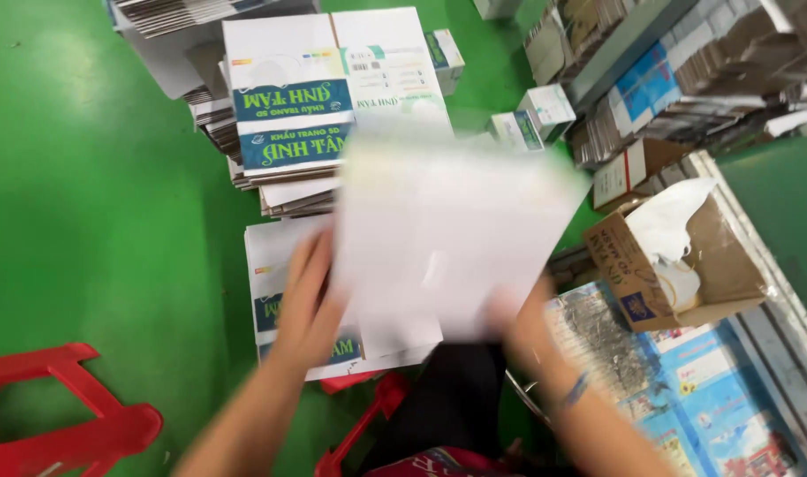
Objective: Packing batches of face masks into individual plastic bags and then into shipping boxes on an industrial production line.
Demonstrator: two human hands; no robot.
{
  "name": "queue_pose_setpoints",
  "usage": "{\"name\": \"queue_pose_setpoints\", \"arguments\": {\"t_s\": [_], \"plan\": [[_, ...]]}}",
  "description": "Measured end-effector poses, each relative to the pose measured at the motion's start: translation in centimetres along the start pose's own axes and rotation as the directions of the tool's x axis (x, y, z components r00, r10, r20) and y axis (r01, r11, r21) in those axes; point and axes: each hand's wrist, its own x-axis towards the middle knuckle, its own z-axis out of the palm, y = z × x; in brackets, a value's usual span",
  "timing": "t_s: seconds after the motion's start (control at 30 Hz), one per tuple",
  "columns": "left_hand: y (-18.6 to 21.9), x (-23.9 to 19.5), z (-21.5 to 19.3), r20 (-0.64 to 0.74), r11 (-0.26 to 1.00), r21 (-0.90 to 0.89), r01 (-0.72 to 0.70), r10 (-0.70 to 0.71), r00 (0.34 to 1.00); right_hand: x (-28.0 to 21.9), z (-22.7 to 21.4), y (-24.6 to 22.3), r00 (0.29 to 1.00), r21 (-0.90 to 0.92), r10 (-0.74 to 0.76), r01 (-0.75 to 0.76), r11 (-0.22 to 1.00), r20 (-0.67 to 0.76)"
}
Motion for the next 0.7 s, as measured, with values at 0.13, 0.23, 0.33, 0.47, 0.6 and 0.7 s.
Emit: {"name": "queue_pose_setpoints", "arguments": {"t_s": [0.13, 0.23, 0.33, 0.47, 0.6, 0.7], "plan": [[-4.0, 19.3, 5.6, -0.111, 0.957, -0.014, -0.291, 0.288, 0.951, 14.2, -10.7, 2.0, 0.835, -0.708, -0.535, 0.298, 0.64, -0.132], [-9.7, 25.8, 8.9, -0.078, 0.926, 0.377, -0.005, 0.037, 0.996, 14.8, -16.0, 0.6, 0.911, 0.143, -0.214, 0.278, 0.95, -0.351], [-18.3, 21.8, 12.1, 0.236, 0.655, 0.696, -0.294, 0.177, 0.955, 6.8, -14.4, -4.2, 0.873, -0.356, -0.473, 0.408, 0.84, -0.116], [-23.9, 17.2, 12.3, 0.288, 0.378, 0.859, -0.345, 0.2, 0.937, 0.9, -12.8, -1.1, 0.966, -0.246, -0.209, 0.168, 0.955, -0.15], [-15.4, 16.6, 8.2, 0.343, 0.431, 0.751, -0.5, 0.392, 0.854, -1.0, -12.1, -1.4, 0.985, -0.069, -0.057, 0.046, 0.997, -0.164], [-2.0, 13.6, 1.6, 0.135, 0.463, 0.739, -0.49, 0.611, 0.78, -2.0, -12.5, -2.8, 0.981, -0.055, -0.06, 0.051, 0.997, -0.185]]}}
